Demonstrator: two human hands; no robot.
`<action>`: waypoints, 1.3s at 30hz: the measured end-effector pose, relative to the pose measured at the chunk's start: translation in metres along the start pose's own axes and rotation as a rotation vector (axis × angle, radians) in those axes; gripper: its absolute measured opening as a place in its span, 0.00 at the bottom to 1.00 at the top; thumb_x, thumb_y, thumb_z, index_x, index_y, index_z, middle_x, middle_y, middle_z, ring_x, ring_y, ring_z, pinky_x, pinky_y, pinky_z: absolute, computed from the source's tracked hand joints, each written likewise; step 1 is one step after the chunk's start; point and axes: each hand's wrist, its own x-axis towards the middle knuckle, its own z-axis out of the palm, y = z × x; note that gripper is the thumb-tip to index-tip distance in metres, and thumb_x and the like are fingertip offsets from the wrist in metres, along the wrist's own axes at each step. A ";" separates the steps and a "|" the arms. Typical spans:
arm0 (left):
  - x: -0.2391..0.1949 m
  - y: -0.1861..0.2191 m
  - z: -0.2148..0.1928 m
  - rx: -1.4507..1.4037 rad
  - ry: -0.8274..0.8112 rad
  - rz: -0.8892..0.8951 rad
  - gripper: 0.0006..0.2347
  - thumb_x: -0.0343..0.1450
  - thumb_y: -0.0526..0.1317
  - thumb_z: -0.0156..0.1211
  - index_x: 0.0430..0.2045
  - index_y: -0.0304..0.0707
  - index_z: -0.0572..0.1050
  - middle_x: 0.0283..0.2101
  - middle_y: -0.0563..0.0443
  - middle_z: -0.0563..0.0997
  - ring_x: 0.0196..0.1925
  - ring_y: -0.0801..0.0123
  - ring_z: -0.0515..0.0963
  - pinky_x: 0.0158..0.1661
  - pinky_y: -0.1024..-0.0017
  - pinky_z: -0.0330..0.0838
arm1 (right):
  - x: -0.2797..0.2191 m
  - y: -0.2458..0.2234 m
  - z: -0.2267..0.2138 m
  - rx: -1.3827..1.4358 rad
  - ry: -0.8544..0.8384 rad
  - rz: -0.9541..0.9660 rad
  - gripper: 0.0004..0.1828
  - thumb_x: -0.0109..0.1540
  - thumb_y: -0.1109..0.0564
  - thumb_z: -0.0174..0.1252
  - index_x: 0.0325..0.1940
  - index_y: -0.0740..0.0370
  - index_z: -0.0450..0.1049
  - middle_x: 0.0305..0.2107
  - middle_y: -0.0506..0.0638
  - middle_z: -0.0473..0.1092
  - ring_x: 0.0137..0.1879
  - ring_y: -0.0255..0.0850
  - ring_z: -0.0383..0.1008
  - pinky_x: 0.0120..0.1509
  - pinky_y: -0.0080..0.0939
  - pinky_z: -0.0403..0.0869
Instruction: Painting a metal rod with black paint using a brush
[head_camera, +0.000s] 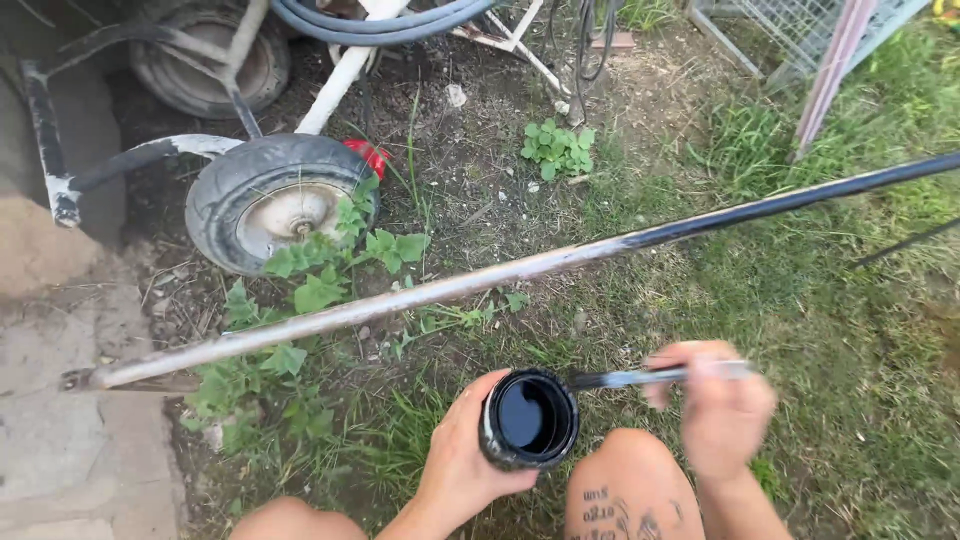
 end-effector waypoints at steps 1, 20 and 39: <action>0.001 0.004 0.002 0.031 0.029 0.056 0.44 0.49 0.39 0.82 0.62 0.39 0.64 0.63 0.47 0.75 0.64 0.57 0.75 0.65 0.52 0.63 | -0.008 0.001 0.003 -0.007 -0.090 0.063 0.13 0.70 0.60 0.46 0.39 0.71 0.73 0.30 0.61 0.76 0.19 0.42 0.73 0.20 0.32 0.70; -0.014 -0.014 0.022 0.268 0.425 0.232 0.45 0.54 0.50 0.85 0.62 0.31 0.63 0.64 0.41 0.73 0.67 0.52 0.73 0.68 0.52 0.61 | -0.012 -0.015 0.062 -0.456 -0.534 -0.239 0.10 0.67 0.59 0.49 0.34 0.63 0.73 0.21 0.47 0.68 0.21 0.37 0.60 0.28 0.37 0.61; -0.010 -0.011 0.025 0.161 0.466 0.139 0.46 0.49 0.41 0.87 0.62 0.32 0.62 0.65 0.40 0.71 0.68 0.49 0.70 0.67 0.54 0.62 | -0.016 0.021 0.040 0.194 -0.202 0.258 0.13 0.73 0.58 0.44 0.38 0.64 0.71 0.23 0.49 0.68 0.21 0.33 0.65 0.22 0.27 0.62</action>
